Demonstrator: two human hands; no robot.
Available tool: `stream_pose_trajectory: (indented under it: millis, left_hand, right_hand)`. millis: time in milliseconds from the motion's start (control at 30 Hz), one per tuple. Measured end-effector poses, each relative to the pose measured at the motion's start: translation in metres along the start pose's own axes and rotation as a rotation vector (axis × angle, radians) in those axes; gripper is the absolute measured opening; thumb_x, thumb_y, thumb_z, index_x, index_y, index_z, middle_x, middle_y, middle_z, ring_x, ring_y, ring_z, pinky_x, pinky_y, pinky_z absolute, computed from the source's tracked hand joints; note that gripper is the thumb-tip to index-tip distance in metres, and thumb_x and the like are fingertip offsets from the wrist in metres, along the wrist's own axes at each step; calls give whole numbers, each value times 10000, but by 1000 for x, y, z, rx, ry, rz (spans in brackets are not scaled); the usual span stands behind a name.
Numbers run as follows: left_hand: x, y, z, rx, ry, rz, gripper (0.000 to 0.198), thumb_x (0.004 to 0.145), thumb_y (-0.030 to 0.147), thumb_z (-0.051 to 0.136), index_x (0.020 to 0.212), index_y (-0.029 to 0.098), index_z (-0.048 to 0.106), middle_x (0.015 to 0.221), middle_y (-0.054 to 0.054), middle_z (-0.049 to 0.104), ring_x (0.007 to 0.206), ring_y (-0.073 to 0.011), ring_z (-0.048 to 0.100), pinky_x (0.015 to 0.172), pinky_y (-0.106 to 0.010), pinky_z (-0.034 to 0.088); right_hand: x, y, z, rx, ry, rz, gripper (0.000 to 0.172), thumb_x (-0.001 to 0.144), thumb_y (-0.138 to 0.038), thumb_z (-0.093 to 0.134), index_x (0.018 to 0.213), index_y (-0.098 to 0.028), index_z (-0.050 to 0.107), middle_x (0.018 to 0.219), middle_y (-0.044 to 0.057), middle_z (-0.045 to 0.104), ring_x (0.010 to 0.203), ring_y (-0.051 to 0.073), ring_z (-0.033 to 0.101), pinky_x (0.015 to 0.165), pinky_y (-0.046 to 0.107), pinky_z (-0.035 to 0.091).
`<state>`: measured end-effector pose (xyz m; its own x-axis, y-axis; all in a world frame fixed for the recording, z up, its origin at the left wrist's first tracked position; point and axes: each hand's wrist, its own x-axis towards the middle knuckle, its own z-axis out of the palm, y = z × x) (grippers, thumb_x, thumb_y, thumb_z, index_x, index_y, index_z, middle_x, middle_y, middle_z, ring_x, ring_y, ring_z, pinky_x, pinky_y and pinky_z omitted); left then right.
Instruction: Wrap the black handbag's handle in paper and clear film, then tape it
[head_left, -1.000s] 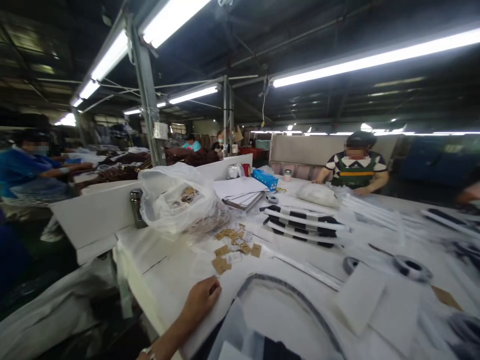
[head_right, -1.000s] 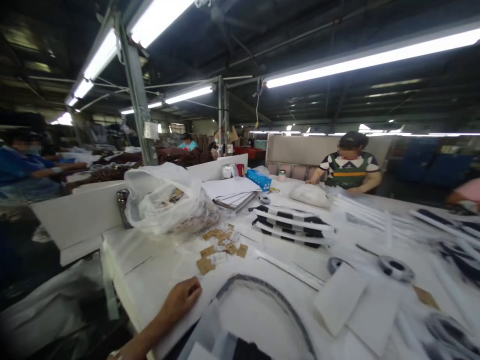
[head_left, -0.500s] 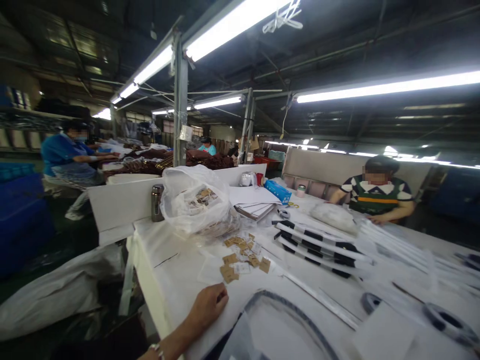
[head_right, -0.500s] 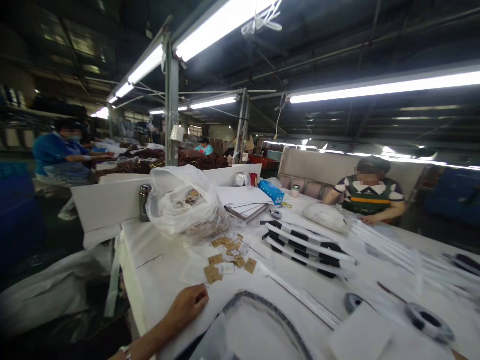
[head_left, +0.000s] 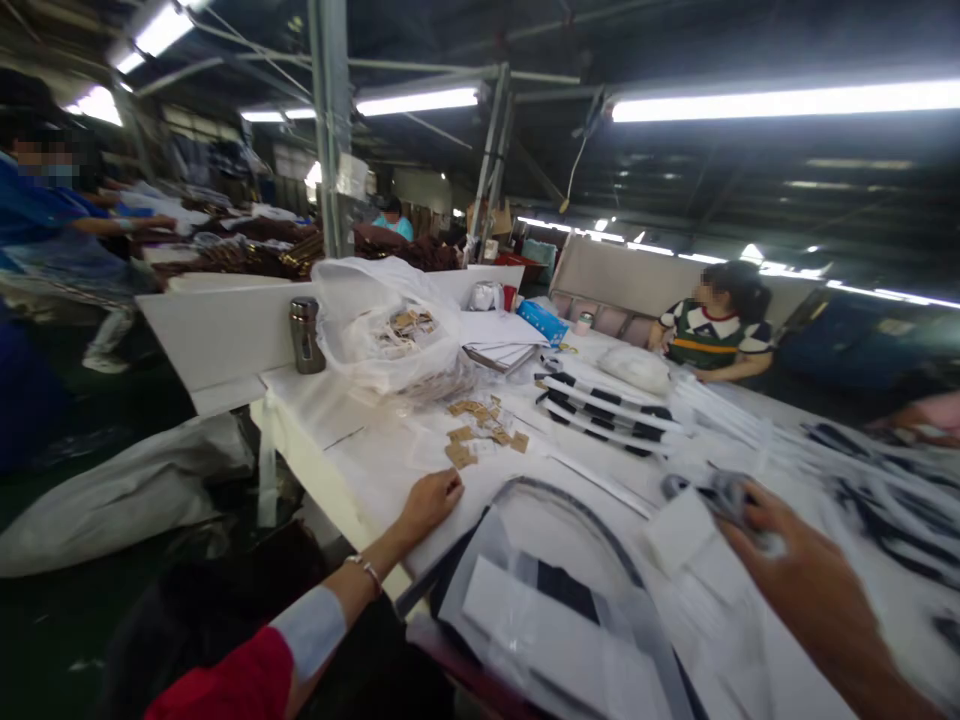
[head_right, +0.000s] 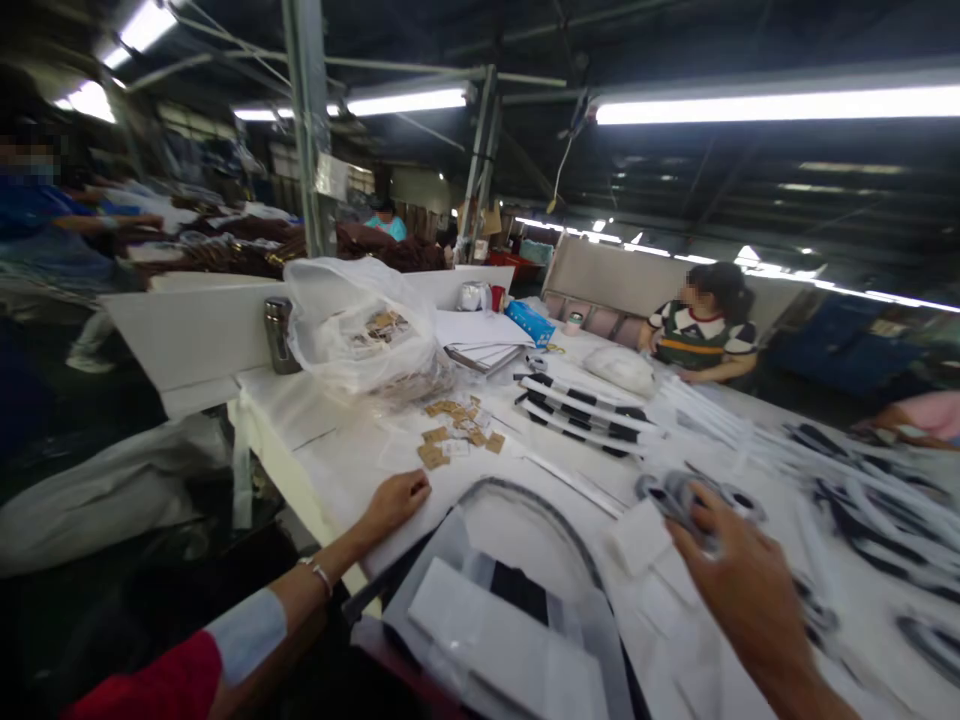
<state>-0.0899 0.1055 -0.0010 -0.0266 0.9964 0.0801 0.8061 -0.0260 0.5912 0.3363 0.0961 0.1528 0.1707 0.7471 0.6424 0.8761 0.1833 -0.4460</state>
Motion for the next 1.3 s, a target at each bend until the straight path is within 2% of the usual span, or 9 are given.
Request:
stream_pose_trajectory:
  millis: [67, 133, 233, 300, 533, 733, 833, 1067, 1300]
  left_hand:
    - [2, 0, 0, -10, -19, 6, 200, 907, 275, 478, 941, 190, 656, 916, -67, 720, 869, -199, 643, 766, -277, 403]
    - [3, 0, -2, -15, -29, 13, 196, 910, 278, 482, 949, 190, 652, 922, -68, 723, 872, -200, 645, 767, -278, 403]
    - [3, 1, -3, -15, -28, 12, 183, 912, 277, 488, 938, 199, 651, 919, -57, 727, 859, -193, 650, 760, -270, 410]
    - [2, 1, -3, -16, -23, 4, 176, 914, 280, 493, 931, 209, 653, 910, -46, 730, 851, -186, 653, 757, -263, 418]
    - [4, -1, 1, -30, -17, -7, 170, 911, 288, 507, 940, 221, 661, 912, -34, 734, 861, -191, 662, 742, -270, 425]
    - [4, 0, -1, -27, -19, -7, 169, 911, 278, 505, 939, 219, 661, 921, -30, 737, 872, -192, 668, 723, -267, 416]
    - [4, 1, -2, -22, -26, -7, 172, 916, 281, 502, 942, 220, 661, 923, -28, 738, 873, -190, 670, 723, -266, 417]
    - [4, 0, -1, -13, -31, -12, 182, 926, 282, 490, 936, 219, 660, 942, -31, 739, 877, -190, 670, 724, -271, 417]
    - [6, 0, -1, -14, -43, -14, 174, 921, 274, 493, 938, 224, 659, 935, -31, 741, 876, -192, 672, 724, -269, 420]
  right_hand:
    - [-20, -24, 23, -102, -191, -79, 701, 746, -677, 583, 1292, -239, 600, 925, 120, 738, 908, 355, 655, 872, 531, 473]
    - [-40, -52, 53, -122, -366, -24, 674, 798, -593, 540, 1377, -248, 521, 966, 77, 752, 866, 316, 669, 797, 460, 493]
    - [-61, -86, 89, -112, -721, -3, 476, 881, -519, 462, 1252, -267, 623, 978, 43, 759, 862, 269, 685, 764, 389, 487]
    - [-65, -96, 100, -131, -824, -31, 400, 913, -488, 438, 1134, -265, 686, 1024, 43, 755, 928, 263, 683, 787, 373, 481]
    - [-43, -89, 112, -162, -798, -94, 289, 908, -330, 494, 1102, -253, 695, 998, 37, 749, 910, 229, 682, 822, 354, 505]
    - [-53, -89, 147, -76, -706, -755, 596, 837, -21, 425, 1371, -254, 550, 1447, 102, 518, 1294, 247, 493, 1072, 414, 422]
    - [-59, -89, 164, -115, -787, -868, 668, 798, 30, 413, 1378, -275, 542, 1516, 110, 431, 1355, 260, 429, 1085, 434, 415]
    - [-62, -88, 180, -228, -903, -485, 381, 856, -115, 531, 1214, -205, 622, 1490, 108, 461, 1301, 220, 490, 1089, 350, 403]
    - [-62, -93, 174, -421, -948, -238, 239, 918, -365, 516, 1045, -230, 666, 1015, 62, 734, 969, 242, 673, 845, 345, 501]
